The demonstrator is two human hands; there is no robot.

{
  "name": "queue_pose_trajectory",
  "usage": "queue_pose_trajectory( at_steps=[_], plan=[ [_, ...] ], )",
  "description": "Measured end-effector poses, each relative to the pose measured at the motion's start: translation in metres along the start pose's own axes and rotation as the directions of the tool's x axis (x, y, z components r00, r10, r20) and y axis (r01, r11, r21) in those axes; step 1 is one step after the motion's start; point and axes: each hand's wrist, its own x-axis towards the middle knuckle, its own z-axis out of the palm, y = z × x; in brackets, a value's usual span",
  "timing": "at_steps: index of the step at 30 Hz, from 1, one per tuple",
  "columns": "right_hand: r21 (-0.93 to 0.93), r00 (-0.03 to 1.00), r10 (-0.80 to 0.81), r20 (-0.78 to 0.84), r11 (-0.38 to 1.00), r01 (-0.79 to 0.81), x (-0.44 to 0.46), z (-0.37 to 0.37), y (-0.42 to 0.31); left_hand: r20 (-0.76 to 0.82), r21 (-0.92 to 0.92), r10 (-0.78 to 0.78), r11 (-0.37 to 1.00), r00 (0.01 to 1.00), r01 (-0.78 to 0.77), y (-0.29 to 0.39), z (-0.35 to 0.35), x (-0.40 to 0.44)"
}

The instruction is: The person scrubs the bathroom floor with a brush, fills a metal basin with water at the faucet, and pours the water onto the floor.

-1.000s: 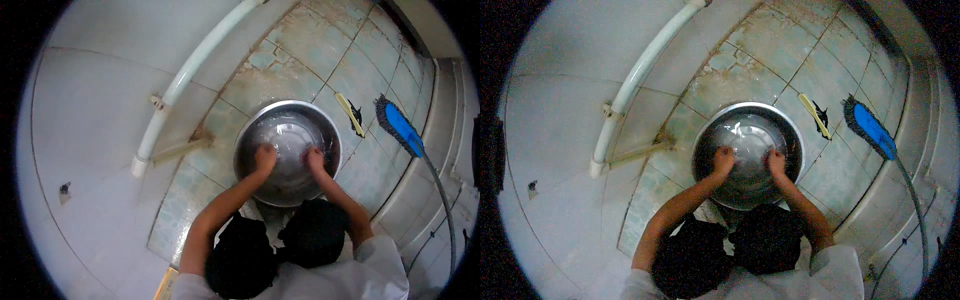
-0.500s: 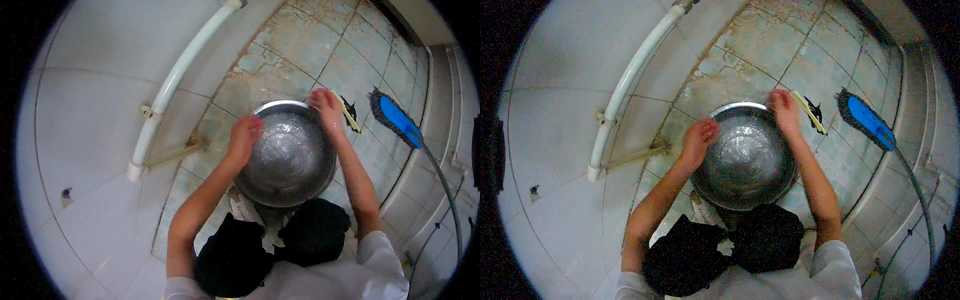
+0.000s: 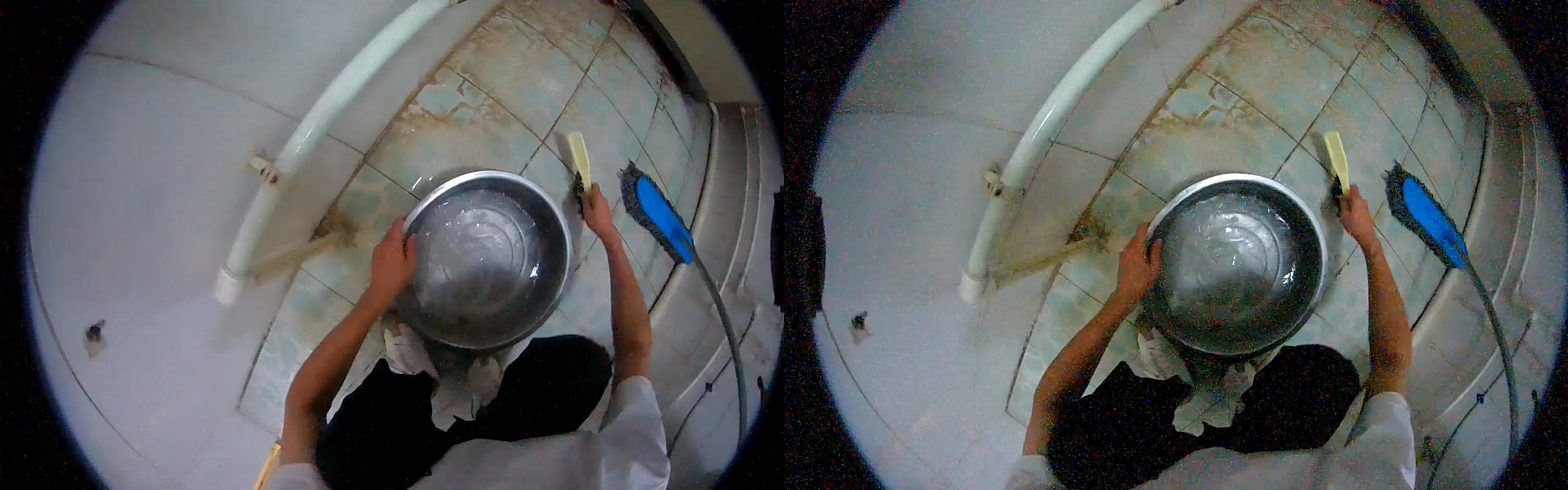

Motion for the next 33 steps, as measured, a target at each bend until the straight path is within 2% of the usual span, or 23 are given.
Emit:
queue_pose_trajectory(
  at_steps=[2, 3, 4, 6, 8, 9, 10, 12, 13, 15, 17, 19, 20, 22, 23, 24, 25, 27, 29, 30, 32, 33],
  plan=[
    [0.159, 1.000, -0.025, -0.001, 0.987, 0.024, 0.006, -0.012, -0.077, 0.098, -0.187, -0.148, 0.968, 0.984, 0.165, 0.001, 0.005, -0.001],
    [0.263, 0.983, 0.068, 0.169, 0.958, -0.111, 0.028, -0.009, -0.069, 0.117, -0.183, -0.140, 0.970, 0.983, 0.160, -0.001, 0.007, -0.006],
    [0.251, 0.945, 0.078, 0.319, 0.954, -0.163, 0.044, -0.012, -0.098, 0.134, -0.172, -0.169, 0.966, 0.976, 0.191, -0.003, 0.008, -0.012],
    [-0.077, 0.944, -0.048, 0.326, 0.994, 0.077, 0.084, 0.013, -0.132, 0.135, -0.156, -0.198, 0.963, 0.971, 0.218, -0.004, 0.011, -0.011],
    [-0.181, 0.908, -0.196, 0.372, 0.944, 0.277, 0.117, 0.047, -0.171, 0.208, -0.265, -0.221, 0.925, 0.953, 0.273, 0.003, 0.007, -0.006],
    [-0.263, 0.897, -0.246, 0.367, 0.898, 0.354, 0.129, 0.068, -0.191, 0.200, -0.261, -0.226, 0.926, 0.954, 0.274, 0.005, 0.006, -0.004],
    [-0.294, 0.829, -0.325, 0.455, 0.824, 0.484, 0.132, 0.085, -0.210, 0.202, -0.257, -0.250, 0.920, 0.947, 0.297, 0.009, 0.006, -0.008],
    [-0.242, 0.660, -0.485, 0.573, 0.670, 0.702, 0.121, 0.117, -0.243, 0.216, -0.247, -0.279, 0.911, 0.936, 0.329, 0.012, 0.012, -0.020],
    [-0.287, 0.715, -0.435, 0.548, 0.705, 0.649, 0.117, 0.138, -0.254, 0.224, -0.251, -0.307, 0.899, 0.925, 0.359, 0.011, 0.018, -0.022],
    [-0.320, 0.686, -0.463, 0.562, 0.642, 0.696, 0.125, 0.130, -0.261, 0.236, -0.253, -0.339, 0.884, 0.911, 0.394, 0.013, 0.024, -0.034],
    [-0.533, 0.796, -0.472, 0.378, 0.592, 0.604, 0.179, 0.115, -0.208, 0.185, -0.226, -0.314, 0.909, 0.931, 0.351, 0.011, 0.025, -0.042],
    [-0.564, 0.929, -0.269, 0.256, 0.738, 0.369, 0.194, 0.044, -0.195, 0.205, -0.249, -0.317, 0.898, 0.926, 0.362, 0.008, 0.031, -0.044],
    [-0.550, 0.924, -0.273, 0.267, 0.744, 0.379, 0.191, 0.058, -0.196, 0.215, -0.256, -0.322, 0.892, 0.922, 0.372, 0.006, 0.029, -0.050],
    [-0.465, 0.867, -0.298, 0.400, 0.749, 0.472, 0.189, 0.093, -0.190, 0.180, -0.253, -0.323, 0.898, 0.929, 0.361, 0.023, 0.017, -0.045],
    [-0.362, 0.790, -0.510, 0.342, 0.704, 0.611, 0.166, 0.132, -0.191, 0.148, -0.255, -0.306, 0.907, 0.941, 0.335, 0.028, 0.013, -0.043],
    [-0.332, 0.743, -0.502, 0.442, 0.678, 0.656, 0.135, 0.154, -0.222, 0.143, -0.255, -0.301, 0.909, 0.943, 0.329, 0.023, 0.015, -0.044],
    [-0.264, 0.753, -0.433, 0.496, 0.751, 0.606, 0.108, 0.158, -0.256, 0.196, -0.275, -0.316, 0.891, 0.928, 0.362, 0.015, 0.020, -0.049],
    [-0.255, 0.774, -0.388, 0.500, 0.788, 0.560, 0.102, 0.132, -0.269, 0.258, -0.296, -0.316, 0.874, 0.913, 0.386, 0.013, 0.021, -0.055],
    [-0.402, 0.694, -0.397, 0.601, 0.600, 0.692, 0.131, 0.101, -0.237, 0.290, -0.272, -0.344, 0.865, 0.893, 0.422, 0.013, 0.019, -0.056],
    [-0.399, 0.692, -0.393, 0.606, 0.603, 0.691, 0.131, 0.090, -0.226, 0.296, -0.271, -0.349, 0.862, 0.889, 0.428, 0.012, 0.017, -0.057],
    [-0.391, 0.810, -0.220, 0.544, 0.788, 0.476, 0.128, 0.073, -0.214, 0.277, -0.295, -0.323, 0.867, 0.905, 0.400, 0.014, 0.011, -0.058],
    [-0.387, 0.803, -0.226, 0.552, 0.783, 0.487, 0.134, 0.087, -0.219, 0.271, -0.296, -0.334, 0.863, 0.903, 0.409, 0.014, 0.011, -0.060]
  ],
)
